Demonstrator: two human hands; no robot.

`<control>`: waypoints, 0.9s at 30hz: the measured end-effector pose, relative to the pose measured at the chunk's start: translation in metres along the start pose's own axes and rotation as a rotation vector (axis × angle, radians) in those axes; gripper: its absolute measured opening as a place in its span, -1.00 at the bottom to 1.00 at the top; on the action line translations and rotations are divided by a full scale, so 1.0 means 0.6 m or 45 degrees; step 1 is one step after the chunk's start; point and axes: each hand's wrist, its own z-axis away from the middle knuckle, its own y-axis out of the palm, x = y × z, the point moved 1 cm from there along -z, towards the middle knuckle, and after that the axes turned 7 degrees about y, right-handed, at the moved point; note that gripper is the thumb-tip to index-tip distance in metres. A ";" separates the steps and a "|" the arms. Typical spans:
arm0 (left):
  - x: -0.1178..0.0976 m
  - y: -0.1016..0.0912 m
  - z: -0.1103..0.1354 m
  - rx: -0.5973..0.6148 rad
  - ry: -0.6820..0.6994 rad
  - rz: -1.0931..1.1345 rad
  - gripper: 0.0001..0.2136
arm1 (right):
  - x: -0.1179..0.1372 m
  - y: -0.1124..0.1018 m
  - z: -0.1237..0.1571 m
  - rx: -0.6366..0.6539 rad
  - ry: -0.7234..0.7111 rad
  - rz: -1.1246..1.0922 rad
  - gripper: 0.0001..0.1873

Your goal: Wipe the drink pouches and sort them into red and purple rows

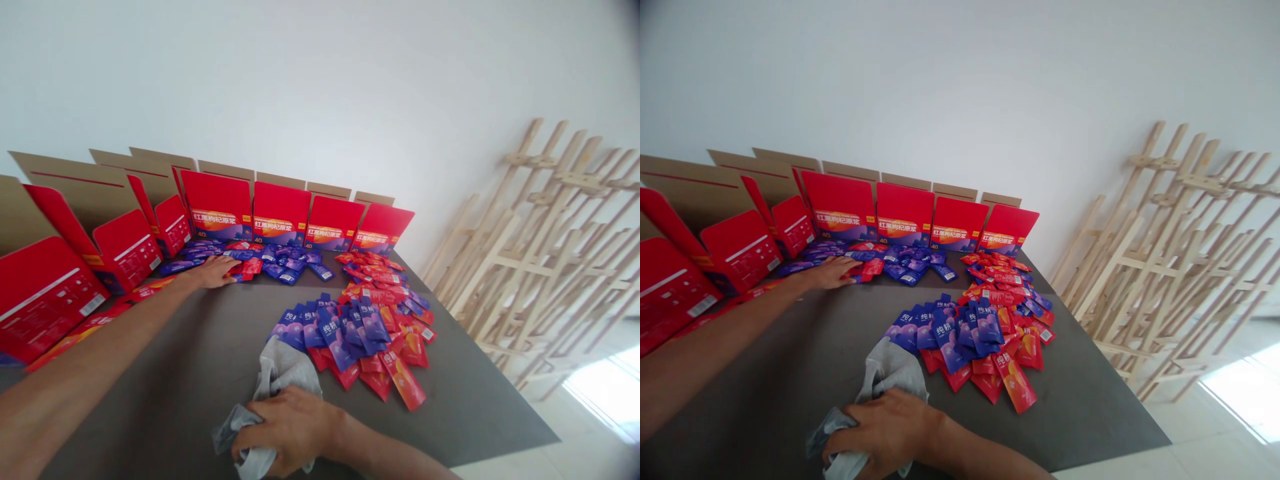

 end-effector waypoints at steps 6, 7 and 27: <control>-0.002 -0.022 -0.019 0.025 -0.001 -0.049 -0.43 | 0.001 -0.002 -0.001 -0.002 0.018 0.005 -0.62; -0.002 -0.025 -0.023 0.029 0.003 -0.056 -0.45 | 0.000 -0.002 -0.002 -0.004 0.019 -0.001 -0.64; -0.015 -0.097 -0.004 -0.464 -0.172 0.239 -0.91 | -0.002 -0.005 -0.001 0.002 0.006 -0.007 -0.64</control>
